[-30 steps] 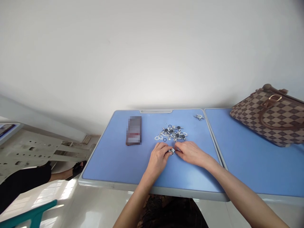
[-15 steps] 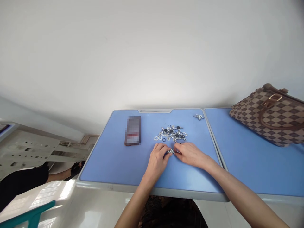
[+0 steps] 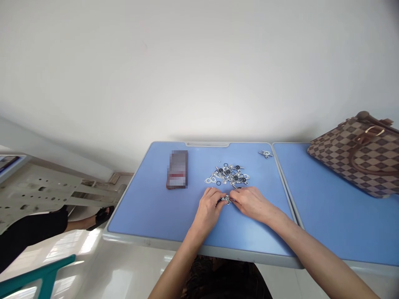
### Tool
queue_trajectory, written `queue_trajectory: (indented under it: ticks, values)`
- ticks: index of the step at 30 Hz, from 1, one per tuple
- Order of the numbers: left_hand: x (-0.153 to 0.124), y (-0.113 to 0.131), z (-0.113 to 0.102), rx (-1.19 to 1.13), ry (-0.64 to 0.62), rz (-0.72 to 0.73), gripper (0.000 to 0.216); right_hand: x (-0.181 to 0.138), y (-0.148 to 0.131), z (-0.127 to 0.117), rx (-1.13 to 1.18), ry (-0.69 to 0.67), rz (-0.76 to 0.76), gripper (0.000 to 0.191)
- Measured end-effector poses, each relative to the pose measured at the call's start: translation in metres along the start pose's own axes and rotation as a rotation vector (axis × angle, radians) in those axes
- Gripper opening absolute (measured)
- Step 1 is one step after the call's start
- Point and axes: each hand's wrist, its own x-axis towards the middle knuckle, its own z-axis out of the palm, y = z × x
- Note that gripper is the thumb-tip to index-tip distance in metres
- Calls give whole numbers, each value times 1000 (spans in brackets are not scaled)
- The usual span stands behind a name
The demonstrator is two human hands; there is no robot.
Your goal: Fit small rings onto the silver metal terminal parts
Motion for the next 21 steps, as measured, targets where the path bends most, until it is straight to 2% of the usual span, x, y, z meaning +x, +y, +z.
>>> queue_trajectory:
  ticks: [14, 21]
  values:
    - [-10, 4, -3, 0, 4, -23, 27, 0, -1, -4, 7, -8, 24, 15]
    - [-12, 3, -2, 1, 36, -34, 11, 0, -1, -3, -22, 8, 20, 15]
